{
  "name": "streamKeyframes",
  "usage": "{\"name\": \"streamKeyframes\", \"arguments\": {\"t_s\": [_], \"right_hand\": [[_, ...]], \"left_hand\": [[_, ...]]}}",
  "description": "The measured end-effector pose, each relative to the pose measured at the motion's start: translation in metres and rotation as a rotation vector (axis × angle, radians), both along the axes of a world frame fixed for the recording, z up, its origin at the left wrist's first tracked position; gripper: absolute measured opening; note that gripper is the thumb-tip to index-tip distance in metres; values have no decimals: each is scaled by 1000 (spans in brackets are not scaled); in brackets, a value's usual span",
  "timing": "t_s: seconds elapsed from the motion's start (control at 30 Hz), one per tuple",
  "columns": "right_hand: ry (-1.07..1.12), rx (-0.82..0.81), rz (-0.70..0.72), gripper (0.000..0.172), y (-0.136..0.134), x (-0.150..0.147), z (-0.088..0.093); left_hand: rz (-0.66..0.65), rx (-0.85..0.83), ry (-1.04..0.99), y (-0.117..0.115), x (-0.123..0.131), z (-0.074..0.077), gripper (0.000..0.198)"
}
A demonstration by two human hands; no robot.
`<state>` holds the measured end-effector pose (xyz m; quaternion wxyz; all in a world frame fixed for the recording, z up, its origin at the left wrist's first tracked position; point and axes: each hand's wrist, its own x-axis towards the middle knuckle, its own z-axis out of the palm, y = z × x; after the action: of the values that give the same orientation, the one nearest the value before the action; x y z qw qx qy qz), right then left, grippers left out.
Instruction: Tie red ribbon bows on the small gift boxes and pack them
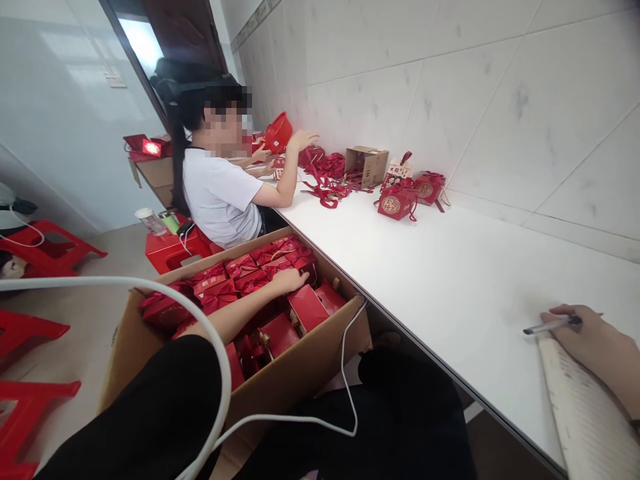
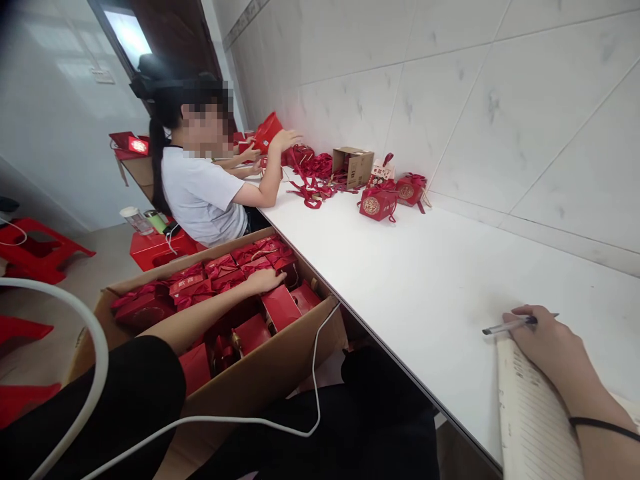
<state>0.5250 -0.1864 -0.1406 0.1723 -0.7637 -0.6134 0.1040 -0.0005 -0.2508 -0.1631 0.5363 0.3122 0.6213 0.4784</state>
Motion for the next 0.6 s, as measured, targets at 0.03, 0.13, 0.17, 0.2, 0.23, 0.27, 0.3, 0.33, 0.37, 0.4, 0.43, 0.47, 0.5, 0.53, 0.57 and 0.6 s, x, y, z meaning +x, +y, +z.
{"name": "streamKeyframes", "arguments": {"t_s": [0.03,0.13,0.17,0.2,0.23,0.27,0.3,0.33,0.37,0.4,0.43,0.47,0.5,0.53,0.57,0.6], "right_hand": [[-3,4,3,28,0,0,0],[-13,-15,1,29,-2,-2,2],[-16,-27,-4,30,-2,-2,3],[-19,-40,-9,31,-3,-3,4],[-21,-51,-13,31,-3,-4,5],[-23,-58,-17,31,-3,-5,5],[-25,-60,-17,31,-3,-5,5],[-25,-57,-15,30,-3,-5,5],[-23,-49,-12,30,-2,-4,4],[-19,-37,-11,30,-1,-3,3],[-17,-20,-7,29,-1,-2,1],[-17,-7,-4,29,0,0,-1],[-17,2,-1,29,1,1,-2],[-18,7,0,28,2,3,-4],[-23,7,6,28,3,4,-5],[-28,7,17,28,4,5,-6]], "left_hand": [[-17,11,89,-3,2,3,27],[-95,88,297,-19,11,6,17],[-125,121,347,-26,15,5,19],[-154,150,390,-32,18,2,23],[-179,172,425,-37,21,-1,27],[-201,186,455,-41,23,-5,30],[-218,191,480,-43,24,-10,30],[-232,190,500,-42,24,-15,28],[-245,184,514,-40,23,-21,27],[-255,176,525,-38,21,-26,27],[-263,168,531,-34,19,-31,28],[-268,161,534,-32,18,-35,30],[-270,157,535,-30,16,-39,33],[-269,155,534,-29,15,-43,36],[-265,155,532,-29,14,-47,39],[-260,157,527,-31,13,-50,41]]}}
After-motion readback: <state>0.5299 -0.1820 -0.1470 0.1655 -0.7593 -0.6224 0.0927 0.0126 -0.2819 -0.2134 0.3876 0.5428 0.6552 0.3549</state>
